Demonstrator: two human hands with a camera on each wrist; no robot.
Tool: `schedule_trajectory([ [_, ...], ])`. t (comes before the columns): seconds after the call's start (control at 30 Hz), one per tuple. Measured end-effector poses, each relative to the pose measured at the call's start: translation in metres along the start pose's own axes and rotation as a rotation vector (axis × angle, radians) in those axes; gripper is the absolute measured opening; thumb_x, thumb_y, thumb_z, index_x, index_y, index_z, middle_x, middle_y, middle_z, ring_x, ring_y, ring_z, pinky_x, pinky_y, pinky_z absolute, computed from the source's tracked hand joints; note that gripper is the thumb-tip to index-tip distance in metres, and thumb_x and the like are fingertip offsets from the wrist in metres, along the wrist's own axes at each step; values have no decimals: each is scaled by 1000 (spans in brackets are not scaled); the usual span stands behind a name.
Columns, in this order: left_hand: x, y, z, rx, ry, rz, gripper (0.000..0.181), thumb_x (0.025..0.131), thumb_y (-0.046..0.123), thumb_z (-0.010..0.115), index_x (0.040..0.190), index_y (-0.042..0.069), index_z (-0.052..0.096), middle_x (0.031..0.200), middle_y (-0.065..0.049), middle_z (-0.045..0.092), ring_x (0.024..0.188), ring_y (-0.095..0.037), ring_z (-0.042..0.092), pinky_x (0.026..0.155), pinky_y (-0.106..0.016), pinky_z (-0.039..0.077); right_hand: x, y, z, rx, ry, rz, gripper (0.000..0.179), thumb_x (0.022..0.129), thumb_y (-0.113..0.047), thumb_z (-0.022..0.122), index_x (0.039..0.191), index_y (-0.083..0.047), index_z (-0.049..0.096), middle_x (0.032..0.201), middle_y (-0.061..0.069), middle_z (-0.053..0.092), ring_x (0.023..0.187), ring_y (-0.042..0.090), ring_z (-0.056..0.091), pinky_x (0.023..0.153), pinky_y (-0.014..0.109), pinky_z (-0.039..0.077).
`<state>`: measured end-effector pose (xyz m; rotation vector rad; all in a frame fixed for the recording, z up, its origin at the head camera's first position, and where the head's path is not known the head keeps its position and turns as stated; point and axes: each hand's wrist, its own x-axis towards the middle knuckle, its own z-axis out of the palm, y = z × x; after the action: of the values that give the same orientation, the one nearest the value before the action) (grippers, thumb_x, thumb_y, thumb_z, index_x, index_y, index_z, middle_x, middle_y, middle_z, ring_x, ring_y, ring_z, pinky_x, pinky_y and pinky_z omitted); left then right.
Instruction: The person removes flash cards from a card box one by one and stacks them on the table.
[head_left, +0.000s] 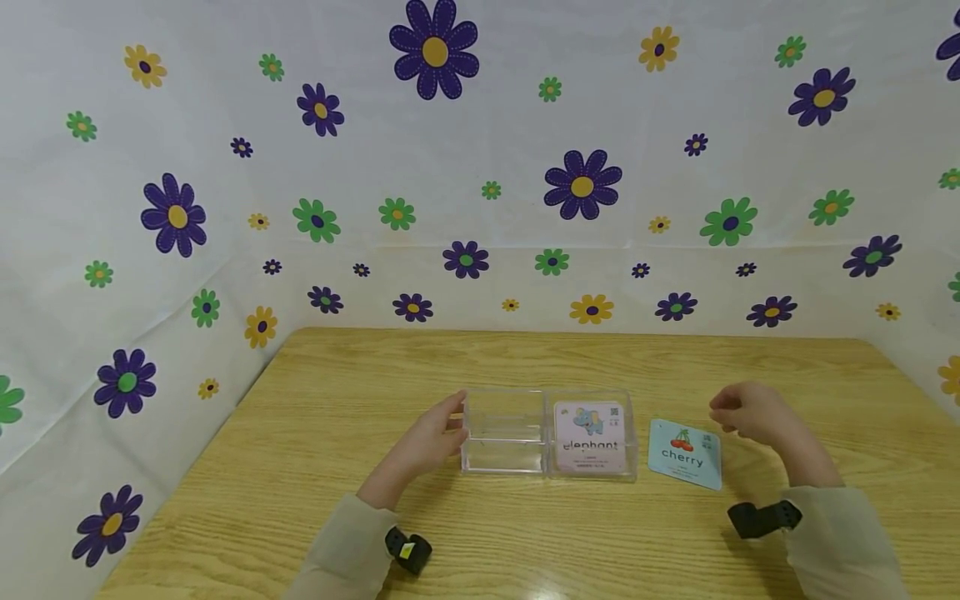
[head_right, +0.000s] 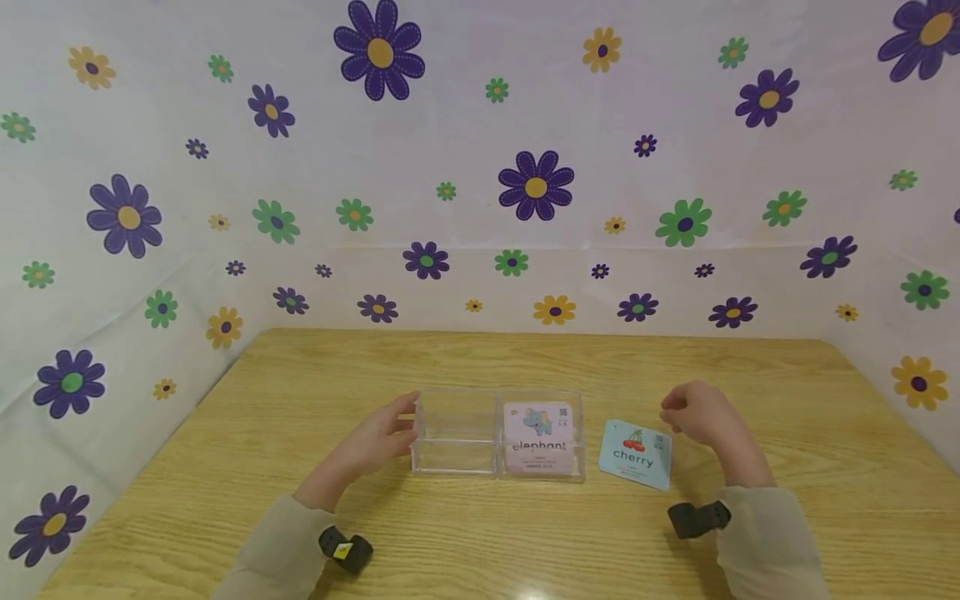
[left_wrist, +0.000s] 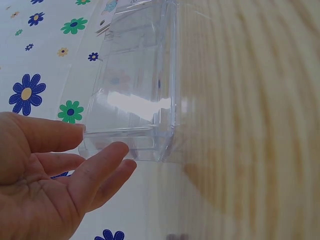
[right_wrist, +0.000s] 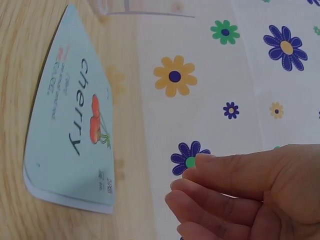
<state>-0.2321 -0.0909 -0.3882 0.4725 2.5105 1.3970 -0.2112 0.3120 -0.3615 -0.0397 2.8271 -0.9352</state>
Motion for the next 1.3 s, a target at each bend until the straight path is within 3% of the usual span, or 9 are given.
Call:
schedule_trajectory([
  [0.23,1,0,0,10,7,-25,54,88,-5,46,136,-5,23,131,-27,34,114,-40,41,78,-42,48,-2,-11,-1,-41,25,-35,30,87,-11,53,103,14,53,87,17,59,75,25,57,63,37,50],
  [0.6,2,-1,0,4,4,-11,54,88,-6,46,136,-6,22,130,-27,35,113,-40,41,77,-42,48,-7,-29,0,-105,85,-73,34,86,-17,57,104,11,55,90,18,58,80,31,54,67,43,47],
  [1.3,1,-2,1,-8,-11,22,54,88,-7,44,137,-8,19,132,-28,33,114,-40,41,77,-41,48,-13,-59,13,-84,181,-159,28,84,-14,60,102,7,58,88,14,62,81,28,58,69,40,49],
])
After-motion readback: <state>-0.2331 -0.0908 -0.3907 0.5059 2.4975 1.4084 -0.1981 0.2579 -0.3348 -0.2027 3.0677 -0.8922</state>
